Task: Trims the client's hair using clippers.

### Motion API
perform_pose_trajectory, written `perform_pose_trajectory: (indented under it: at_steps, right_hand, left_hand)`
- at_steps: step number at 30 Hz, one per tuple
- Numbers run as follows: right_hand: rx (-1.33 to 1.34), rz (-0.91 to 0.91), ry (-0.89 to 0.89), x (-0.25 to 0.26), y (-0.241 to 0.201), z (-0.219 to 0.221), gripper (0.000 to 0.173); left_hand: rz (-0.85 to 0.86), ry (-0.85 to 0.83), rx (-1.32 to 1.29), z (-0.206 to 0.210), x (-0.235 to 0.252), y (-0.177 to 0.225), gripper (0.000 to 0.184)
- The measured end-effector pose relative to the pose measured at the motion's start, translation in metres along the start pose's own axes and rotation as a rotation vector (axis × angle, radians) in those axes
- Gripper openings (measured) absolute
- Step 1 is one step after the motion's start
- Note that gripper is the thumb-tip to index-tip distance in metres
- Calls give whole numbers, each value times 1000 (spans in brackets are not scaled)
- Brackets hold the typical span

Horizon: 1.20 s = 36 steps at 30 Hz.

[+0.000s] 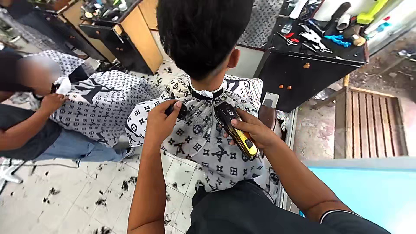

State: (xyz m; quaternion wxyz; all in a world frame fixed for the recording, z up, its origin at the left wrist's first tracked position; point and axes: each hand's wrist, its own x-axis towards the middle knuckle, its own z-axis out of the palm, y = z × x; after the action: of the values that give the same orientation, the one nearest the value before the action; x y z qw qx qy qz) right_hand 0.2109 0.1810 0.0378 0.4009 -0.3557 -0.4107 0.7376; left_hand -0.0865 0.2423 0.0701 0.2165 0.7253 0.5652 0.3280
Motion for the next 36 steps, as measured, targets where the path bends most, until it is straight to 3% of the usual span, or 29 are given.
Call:
perform_pose_trajectory:
  at_steps: [4,8,20,24,26,31,33,36]
  right_hand:
    - [-349,-42,101,4,5,52,61]
    - [-581,-22,228,7,8,82,69]
    - [-532,-36,154,11,6,79,62]
    - [-441,-93,223,8,13,85,82]
    - [-338,-155,296,11,18,93,86]
    - [-28,-270,393,20,31,109,67]
    - [43,-286,425,26,35,115,54]
    - [77,-317,505,36,36,128,47]
  left_hand:
    - [156,-220,-95,-10,13,5,30]
    - [290,-321,-144,-4,18,7,30]
    - [276,-488,-125,-15,14,22,40]
    - [348,-503,-122,-22,18,27,34]
    - [435,-456,-98,-33,31,35,31]
    - [792,41,-113,-69,89,73,23]
    - [842,105,-43,-76,119,85,36]
    - [775,-30,126,-78,158,96,68]
